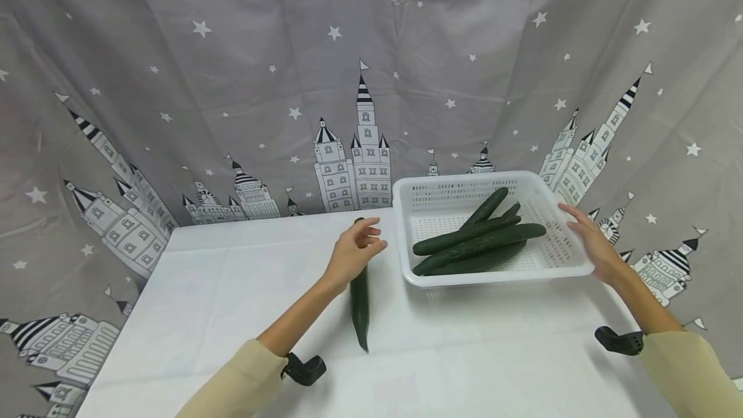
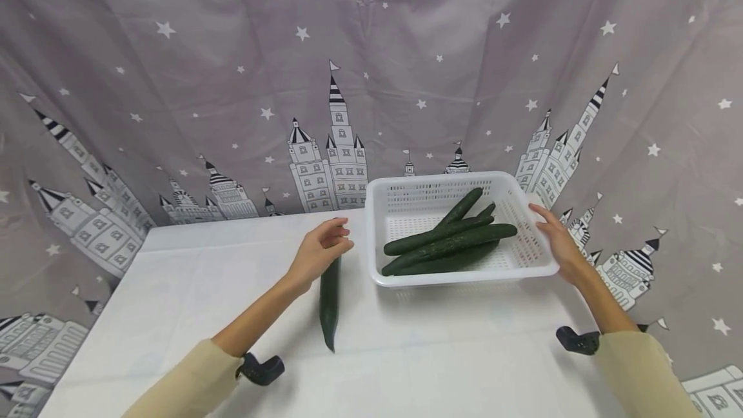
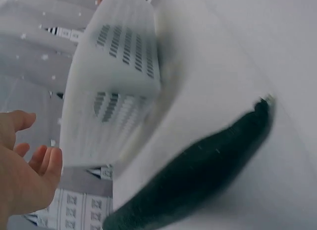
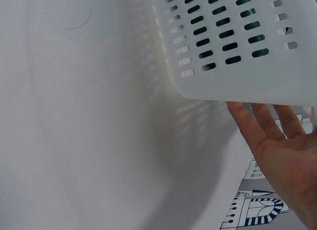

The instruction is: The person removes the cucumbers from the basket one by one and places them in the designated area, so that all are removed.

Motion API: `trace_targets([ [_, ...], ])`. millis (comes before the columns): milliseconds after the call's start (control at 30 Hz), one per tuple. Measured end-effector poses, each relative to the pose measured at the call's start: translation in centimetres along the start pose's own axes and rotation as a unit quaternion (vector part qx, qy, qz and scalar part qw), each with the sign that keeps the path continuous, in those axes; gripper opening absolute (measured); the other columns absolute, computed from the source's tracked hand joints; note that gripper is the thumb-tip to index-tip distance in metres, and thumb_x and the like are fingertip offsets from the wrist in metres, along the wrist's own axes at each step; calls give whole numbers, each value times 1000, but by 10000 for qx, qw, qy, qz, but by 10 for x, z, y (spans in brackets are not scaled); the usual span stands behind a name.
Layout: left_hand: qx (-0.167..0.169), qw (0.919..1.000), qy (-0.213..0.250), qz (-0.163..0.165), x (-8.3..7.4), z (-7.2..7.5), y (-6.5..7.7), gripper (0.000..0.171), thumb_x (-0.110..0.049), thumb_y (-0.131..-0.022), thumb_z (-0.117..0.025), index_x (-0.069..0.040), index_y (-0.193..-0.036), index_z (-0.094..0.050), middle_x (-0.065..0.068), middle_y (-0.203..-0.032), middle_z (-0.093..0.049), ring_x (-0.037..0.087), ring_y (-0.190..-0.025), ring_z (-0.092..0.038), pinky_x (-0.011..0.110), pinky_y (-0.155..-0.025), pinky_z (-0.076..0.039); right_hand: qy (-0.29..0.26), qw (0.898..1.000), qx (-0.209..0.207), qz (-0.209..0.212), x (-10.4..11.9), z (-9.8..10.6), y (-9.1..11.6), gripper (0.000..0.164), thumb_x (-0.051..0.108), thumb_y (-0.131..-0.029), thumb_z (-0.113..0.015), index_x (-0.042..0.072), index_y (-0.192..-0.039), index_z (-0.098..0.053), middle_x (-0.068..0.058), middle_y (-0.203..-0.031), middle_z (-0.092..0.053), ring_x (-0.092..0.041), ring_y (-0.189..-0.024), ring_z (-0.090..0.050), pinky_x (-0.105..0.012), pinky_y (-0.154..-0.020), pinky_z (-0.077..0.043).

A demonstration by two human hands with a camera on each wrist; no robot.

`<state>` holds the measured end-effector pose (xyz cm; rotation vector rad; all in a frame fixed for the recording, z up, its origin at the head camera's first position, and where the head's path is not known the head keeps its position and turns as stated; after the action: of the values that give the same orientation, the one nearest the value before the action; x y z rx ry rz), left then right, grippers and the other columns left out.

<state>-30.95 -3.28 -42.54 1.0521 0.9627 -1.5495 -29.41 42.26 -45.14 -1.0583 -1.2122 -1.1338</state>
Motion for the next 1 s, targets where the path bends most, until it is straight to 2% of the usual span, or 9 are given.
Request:
trace_targets([
  [100,320,9983,-86,-489,-20,-23,-4,49,-13,-91,-73,-9,-138,-59,10,-121,-65,26,-112,-63,41,-93,-51,218,9997,-11,57,0,0,0,51,27,-111,-25,27,-161,-18,12,-129,-45,-6,-102,-63,-33,-75,-57],
  [167,588,9958,-80,-694,-29,-41,-7,49,-12,-92,-72,-8,-138,-58,10,-122,-64,26,-113,-63,38,-94,-51,351,9993,-56,75,0,1,1,52,27,-111,-24,24,-162,-16,13,-129,-44,-4,-101,-62,-32,-76,-57],
  [267,921,9917,-228,-865,-39,-68,-12,49,-12,-93,-71,-10,-140,-57,10,-123,-64,24,-114,-62,30,-94,-50,426,9990,-85,76,-1,2,2,52,27,-111,-24,23,-162,-14,14,-129,-45,-4,-101,-63,-32,-75,-57],
  [367,1163,9866,-418,-1064,-48,-92,-19,50,-11,-93,-71,-9,-141,-56,11,-125,-64,24,-116,-62,26,-95,-49,205,9998,-75,39,-2,3,3,52,27,-111,-26,24,-162,-16,15,-127,-47,-5,-101,-64,-31,-75,-57],
  [500,1348,9809,-666,-1235,-53,-118,-32,48,-11,-94,-71,-8,-139,-57,13,-129,-64,27,-120,-60,31,-97,-49,-41,10000,-55,-24,-3,3,3,51,25,-111,-27,26,-161,-18,16,-126,-49,-6,-100,-64,-31,-75,-57],
  [667,1418,9801,-874,-1078,-47,-140,-50,44,-13,-94,-70,-9,-137,-60,8,-132,-63,26,-125,-56,38,-101,-46,-180,9998,-78,-55,-3,3,3,51,24,-111,-28,26,-161,-20,16,-126,-50,-7,-100,-65,-31,-74,-57],
  [833,1506,9800,-1058,-760,-36,-155,-65,44,-18,-95,-70,-12,-137,-61,4,-133,-63,22,-128,-54,37,-101,-46,-302,9995,-38,-3,-3,1,1,51,23,-111,-28,27,-161,-21,15,-125,-52,-8,-99,-65,-31,-74,-56],
  [1000,1713,9705,-1523,-750,-30,-167,-79,44,-18,-97,-68,-12,-139,-59,5,-133,-63,22,-127,-55,35,-101,-46,-311,9995,-31,3,-2,0,-1,50,23,-111,-28,27,-161,-22,15,-125,-53,-9,-99,-65,-31,-74,-57],
])
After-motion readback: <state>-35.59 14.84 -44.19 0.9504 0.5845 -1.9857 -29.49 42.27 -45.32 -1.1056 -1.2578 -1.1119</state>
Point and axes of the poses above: each hand's wrist, its own y-axis away from the middle knuckle, its own z-axis out of the back of the hand, x = y × z, the point moved 9 cm from there along -y, towards the middle knuckle
